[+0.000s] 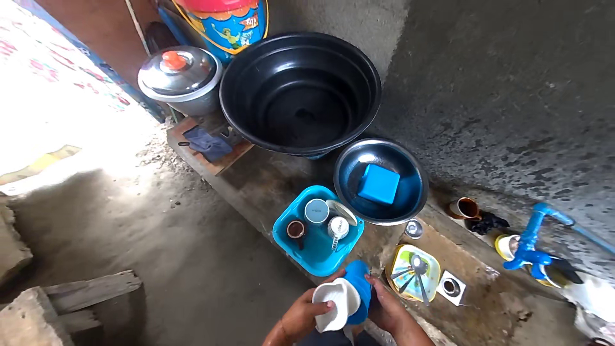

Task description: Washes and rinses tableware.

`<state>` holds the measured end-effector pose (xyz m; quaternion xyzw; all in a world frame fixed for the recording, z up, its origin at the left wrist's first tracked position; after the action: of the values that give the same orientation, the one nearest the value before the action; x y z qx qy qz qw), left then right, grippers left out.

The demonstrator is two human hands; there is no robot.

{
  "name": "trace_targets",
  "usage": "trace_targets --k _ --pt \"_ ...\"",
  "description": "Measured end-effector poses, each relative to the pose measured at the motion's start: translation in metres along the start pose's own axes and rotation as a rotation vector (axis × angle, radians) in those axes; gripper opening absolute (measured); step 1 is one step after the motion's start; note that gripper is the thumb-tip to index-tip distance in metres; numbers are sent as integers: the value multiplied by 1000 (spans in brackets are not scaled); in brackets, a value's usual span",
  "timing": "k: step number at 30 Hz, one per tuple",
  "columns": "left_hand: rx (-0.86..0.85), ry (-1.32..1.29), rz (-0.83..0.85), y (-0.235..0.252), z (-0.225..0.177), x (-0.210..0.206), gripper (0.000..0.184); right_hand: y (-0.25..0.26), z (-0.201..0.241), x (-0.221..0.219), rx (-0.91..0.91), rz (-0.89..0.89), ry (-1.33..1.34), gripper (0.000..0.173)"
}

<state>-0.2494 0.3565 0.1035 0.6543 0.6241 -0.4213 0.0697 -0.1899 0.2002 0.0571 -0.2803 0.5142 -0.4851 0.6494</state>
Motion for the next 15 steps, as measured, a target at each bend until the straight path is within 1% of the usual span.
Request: trace_targets --k 1,2,3,4,5,6,7,8,9,10,12,13,15 --pt "-64 -64 66 -5 -11 5 59 -8 14 -15 68 -9 11 49" --pt "-124 -108 63 -8 -21 15 64 -11 30 -29 163 -20 -5 69" --pt "-173 -140 -2 -10 -30 28 68 -8 46 -42 289 -33 -43 87" --pt "-215 -179 -102 -14 -39 42 70 -2 62 -54 449 -44 -99 99" --pt "-247 -201 -255 -20 -45 57 65 5 77 -65 640 -46 -182 108" --pt "-266 -188 -415 -27 -50 71 49 12 89 -76 856 -54 -308 112" --pt "-271 -159 -552 -34 -54 82 34 18 95 -86 1054 -80 -450 109" --pt "-263 -134 -650 -39 -57 91 28 23 95 -94 1215 -113 -606 101" --pt "-252 -107 -719 -41 -58 99 29 29 90 -101 1332 -128 -771 91" --pt "-248 -73 -772 -41 -59 105 30 35 82 -108 1413 -130 -936 80" --pt "-269 73 -862 -38 -70 115 33 48 61 -116 1437 -95 -1245 65" --pt "-283 201 -893 -35 -80 118 36 53 51 -117 1395 -74 -1381 59" --pt "-277 526 -936 -19 -107 123 39 55 39 -117 1312 -52 -1509 57"
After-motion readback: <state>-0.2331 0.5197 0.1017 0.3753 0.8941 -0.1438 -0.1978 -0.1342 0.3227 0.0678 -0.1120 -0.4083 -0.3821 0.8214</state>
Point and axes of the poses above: each hand's wrist, its own y-axis towards the middle knuckle, its own x-axis out of the back of the hand, z = x × y, the point moved 8 cm from there along y, towards the middle knuckle, and after that the axes turned 1 degree about -z, right-handed, at the moved point
